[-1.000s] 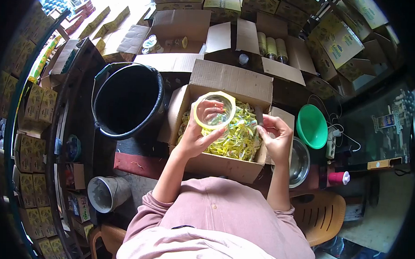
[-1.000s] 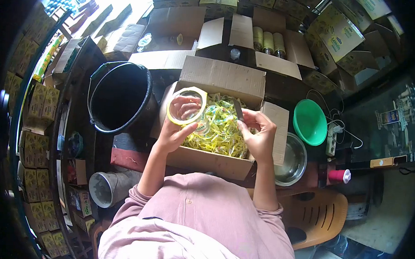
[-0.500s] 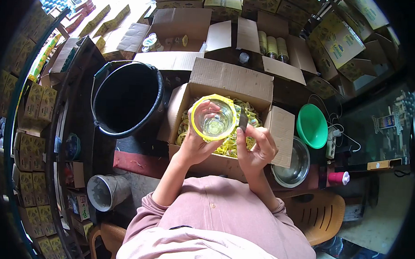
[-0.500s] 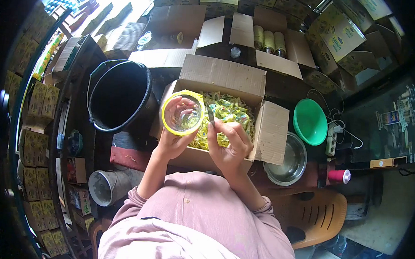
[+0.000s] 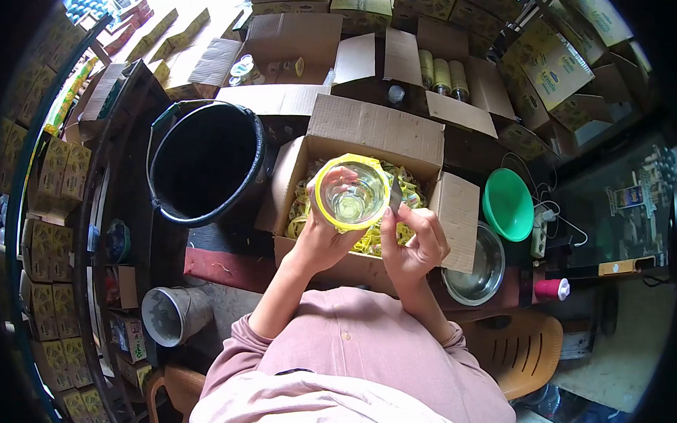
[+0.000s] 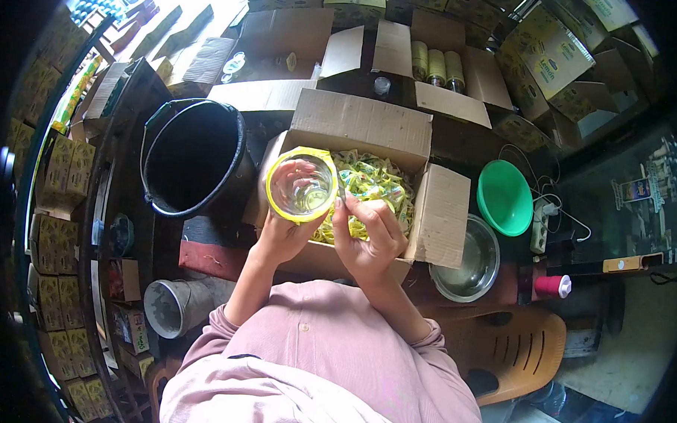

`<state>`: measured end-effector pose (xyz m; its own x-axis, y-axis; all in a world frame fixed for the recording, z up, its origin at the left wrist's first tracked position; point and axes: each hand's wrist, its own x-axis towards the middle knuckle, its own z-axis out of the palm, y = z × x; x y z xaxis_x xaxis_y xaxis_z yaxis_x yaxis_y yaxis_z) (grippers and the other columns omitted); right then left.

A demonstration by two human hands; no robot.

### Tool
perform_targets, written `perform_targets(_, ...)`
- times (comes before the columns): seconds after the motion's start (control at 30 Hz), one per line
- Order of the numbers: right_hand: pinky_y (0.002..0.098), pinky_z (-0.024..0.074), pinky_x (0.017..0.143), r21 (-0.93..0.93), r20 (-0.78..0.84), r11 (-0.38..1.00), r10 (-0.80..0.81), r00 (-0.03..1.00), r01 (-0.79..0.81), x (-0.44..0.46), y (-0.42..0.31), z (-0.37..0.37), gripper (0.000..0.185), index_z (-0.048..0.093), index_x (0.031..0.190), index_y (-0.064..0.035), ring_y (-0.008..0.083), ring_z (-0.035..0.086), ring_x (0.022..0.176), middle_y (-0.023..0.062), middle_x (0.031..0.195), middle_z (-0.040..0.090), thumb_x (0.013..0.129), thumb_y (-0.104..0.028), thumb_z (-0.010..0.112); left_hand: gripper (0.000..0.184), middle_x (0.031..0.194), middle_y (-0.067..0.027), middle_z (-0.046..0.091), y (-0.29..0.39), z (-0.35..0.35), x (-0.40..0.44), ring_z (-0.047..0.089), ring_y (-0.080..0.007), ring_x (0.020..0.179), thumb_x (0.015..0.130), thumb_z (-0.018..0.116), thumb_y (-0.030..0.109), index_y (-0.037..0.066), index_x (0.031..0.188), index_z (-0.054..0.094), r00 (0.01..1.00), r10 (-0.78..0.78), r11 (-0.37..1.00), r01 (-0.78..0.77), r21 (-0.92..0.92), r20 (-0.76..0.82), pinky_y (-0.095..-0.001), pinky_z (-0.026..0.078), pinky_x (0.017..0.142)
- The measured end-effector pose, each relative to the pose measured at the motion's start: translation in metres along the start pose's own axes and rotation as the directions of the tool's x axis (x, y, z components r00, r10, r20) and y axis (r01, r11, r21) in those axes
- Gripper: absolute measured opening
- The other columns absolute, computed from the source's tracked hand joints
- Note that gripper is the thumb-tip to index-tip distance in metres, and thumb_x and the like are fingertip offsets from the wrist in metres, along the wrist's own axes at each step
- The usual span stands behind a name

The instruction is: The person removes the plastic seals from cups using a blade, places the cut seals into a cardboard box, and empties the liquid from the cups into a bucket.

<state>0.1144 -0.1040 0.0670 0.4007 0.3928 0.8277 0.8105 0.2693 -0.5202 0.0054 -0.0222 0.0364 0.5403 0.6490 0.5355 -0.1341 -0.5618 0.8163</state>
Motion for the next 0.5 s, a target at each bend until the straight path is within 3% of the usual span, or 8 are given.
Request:
perform_targets(0.33, 0.0248, 0.0469, 0.053, -0.075, -0.002, 0.997, -0.022, 1.000, 0.022, 0.007, 0.003, -0.001, 0.025, 0.064, 0.085, -0.0030, 0.0156, 0.058, 0.059, 0.0072, 0.069, 0.059, 0.063, 0.007, 0.069, 0.073, 0.116, -0.0193, 0.040, 0.008, 0.002, -0.001, 0.047, -0.0284, 0.107, 0.072, 0.070, 0.013, 0.001, 0.123, 0.019, 0.998, 0.056, 0.994, -0.057, 0.089, 0.007, -0.0373, 0.038, 0.091)
perform_targets(0.5, 0.0253, 0.0471, 0.054, 0.010, 0.034, 1.000, 0.003, 0.999, -0.003, 0.010, 0.008, -0.005, 0.025, 0.065, 0.085, -0.0045, 0.0165, 0.059, 0.060, 0.0070, 0.069, 0.060, 0.063, 0.007, 0.068, 0.075, 0.115, -0.0185, 0.042, 0.005, 0.001, -0.003, 0.048, -0.0285, 0.106, 0.071, 0.071, 0.013, 0.002, 0.124, 0.019, 0.999, 0.026, 0.998, -0.028, 0.050, 0.038, -0.0374, 0.038, 0.091)
